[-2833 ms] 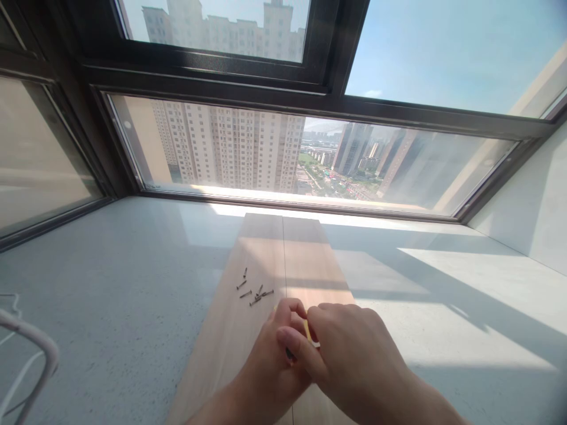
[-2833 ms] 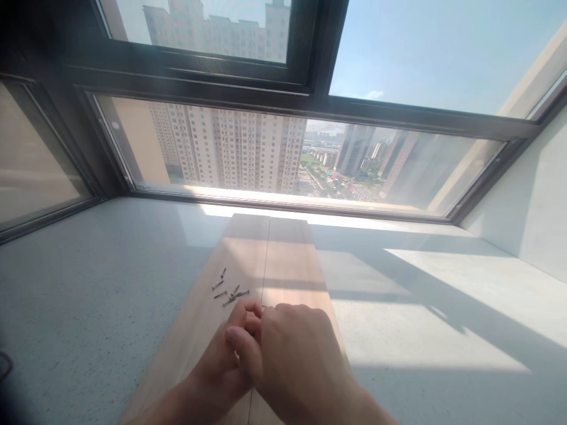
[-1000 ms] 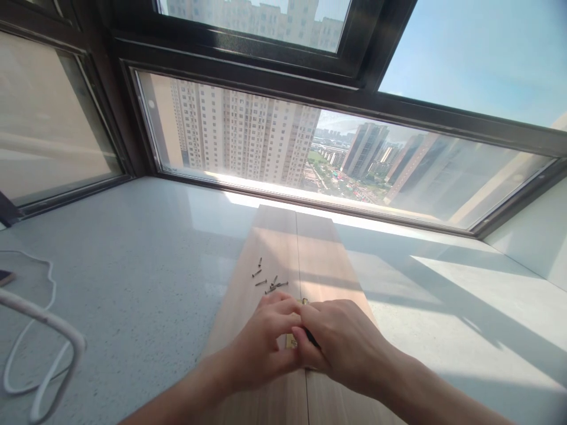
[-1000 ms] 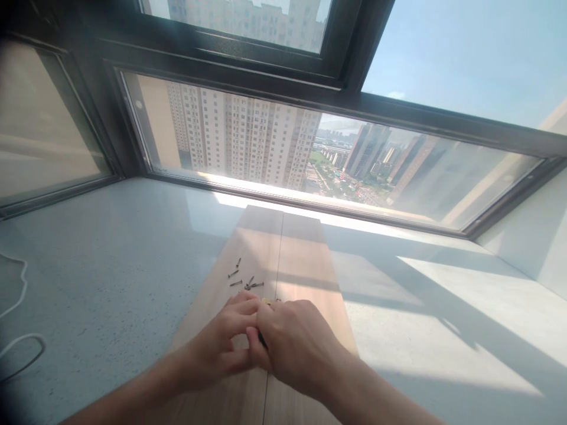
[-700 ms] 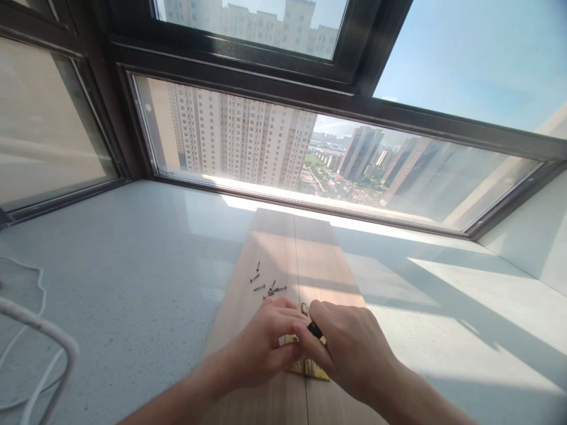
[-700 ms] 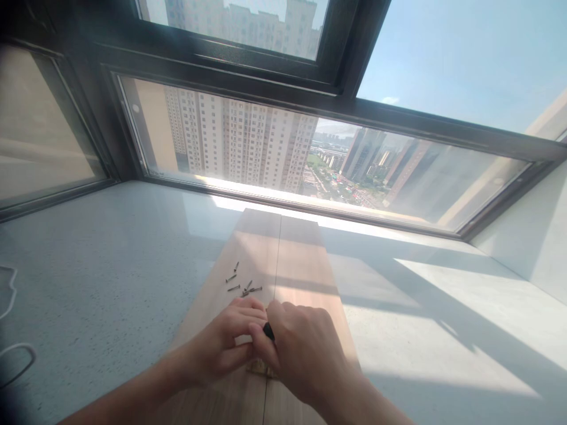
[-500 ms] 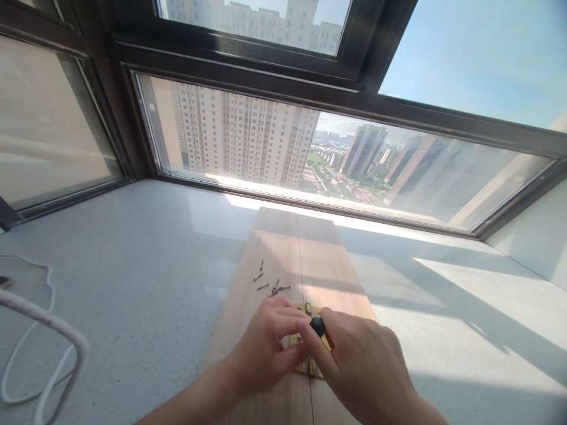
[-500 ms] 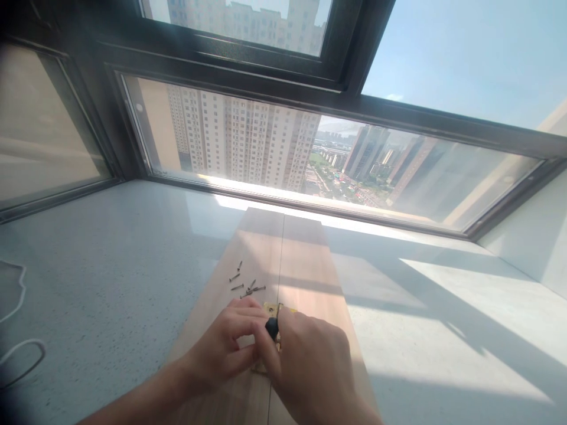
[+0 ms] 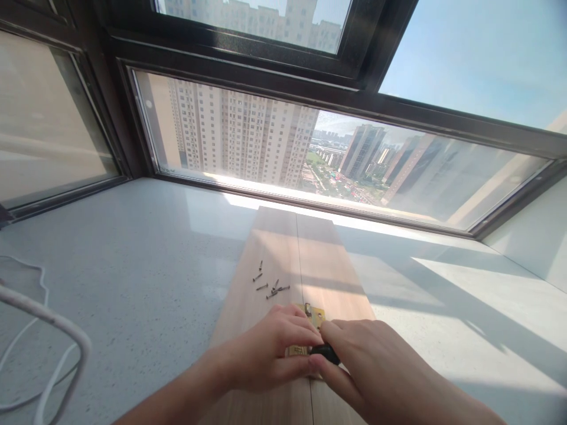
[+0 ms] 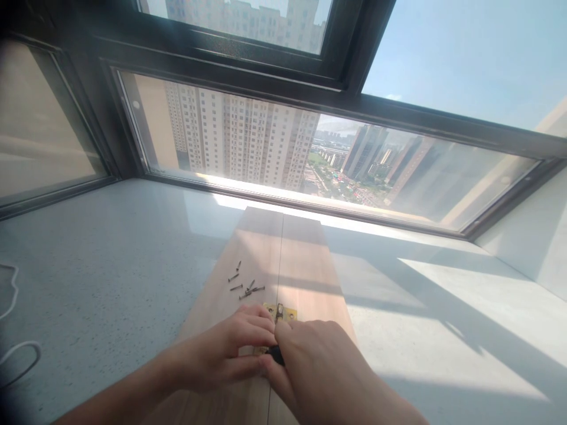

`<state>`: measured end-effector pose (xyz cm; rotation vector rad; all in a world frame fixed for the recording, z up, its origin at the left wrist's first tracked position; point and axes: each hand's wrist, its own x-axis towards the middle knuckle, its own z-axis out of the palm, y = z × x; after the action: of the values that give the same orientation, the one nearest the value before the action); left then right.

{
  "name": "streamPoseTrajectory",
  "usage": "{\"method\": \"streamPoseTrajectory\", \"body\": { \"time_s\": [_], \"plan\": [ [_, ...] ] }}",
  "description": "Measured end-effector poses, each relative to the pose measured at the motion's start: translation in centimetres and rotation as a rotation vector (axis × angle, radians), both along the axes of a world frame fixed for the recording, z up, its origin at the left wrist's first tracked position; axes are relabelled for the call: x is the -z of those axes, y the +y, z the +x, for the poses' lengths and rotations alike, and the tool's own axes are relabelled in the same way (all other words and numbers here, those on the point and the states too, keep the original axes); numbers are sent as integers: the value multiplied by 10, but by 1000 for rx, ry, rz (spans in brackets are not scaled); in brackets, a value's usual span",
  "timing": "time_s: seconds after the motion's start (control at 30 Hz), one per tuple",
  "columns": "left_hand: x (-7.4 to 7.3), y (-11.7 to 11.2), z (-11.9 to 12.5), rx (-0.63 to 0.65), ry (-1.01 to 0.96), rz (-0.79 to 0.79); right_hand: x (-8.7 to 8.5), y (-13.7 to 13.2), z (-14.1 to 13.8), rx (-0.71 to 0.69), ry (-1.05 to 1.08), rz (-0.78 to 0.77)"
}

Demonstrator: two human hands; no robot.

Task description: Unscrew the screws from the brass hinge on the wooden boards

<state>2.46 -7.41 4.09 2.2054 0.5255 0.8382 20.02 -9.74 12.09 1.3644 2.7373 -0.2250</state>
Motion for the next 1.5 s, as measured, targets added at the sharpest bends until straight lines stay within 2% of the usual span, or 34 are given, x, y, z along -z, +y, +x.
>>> {"method": "streamPoseTrajectory", "body": {
  "time_s": [0.13, 0.3, 0.4, 0.57, 0.7, 0.8, 0.9, 0.93, 1.0, 1.07, 1.2, 1.27, 1.33, 1.4, 1.5],
  "plan": [
    [6, -1, 4, -88, 32, 22, 2, -1, 0, 8, -30, 95],
    [14, -7, 6, -158, -49, 11, 12, -6, -11, 140, -140, 389],
    [19, -9, 6, -206, -76, 21, 16, -5, -13, 88, -132, 444],
    [25, -12, 8, -274, -65, 73, 22, 1, -6, -90, 4, 369],
    [19, -13, 7, -302, -37, 75, 17, 4, -1, -144, 12, 227],
    [7, -8, 3, -211, -47, 13, 8, 7, -2, -172, -25, 84],
    [-1, -1, 0, -26, -51, -26, 2, 13, -2, -235, -31, 31],
    [-2, 2, 0, 2, -50, -25, 2, 15, -1, -264, -26, 36],
    [0, 4, 1, -21, -48, -11, 2, 17, 1, -296, -21, 65],
    [3, 2, 3, -89, -47, 3, 4, 15, 2, -236, -39, 122],
    [11, -8, 6, -228, -16, 12, 8, 5, -3, 69, -126, 250],
    [14, -13, 7, -320, -11, 17, 10, 1, -7, 142, -136, 283],
    [16, -16, 9, -402, -42, 12, 12, -2, -11, 148, -113, 300],
    [16, -18, 9, -429, -81, -1, 12, -3, -13, 120, -79, 292],
    [10, -16, 4, -337, -90, -9, 10, -1, -12, 43, 9, 167]
  ]
}}
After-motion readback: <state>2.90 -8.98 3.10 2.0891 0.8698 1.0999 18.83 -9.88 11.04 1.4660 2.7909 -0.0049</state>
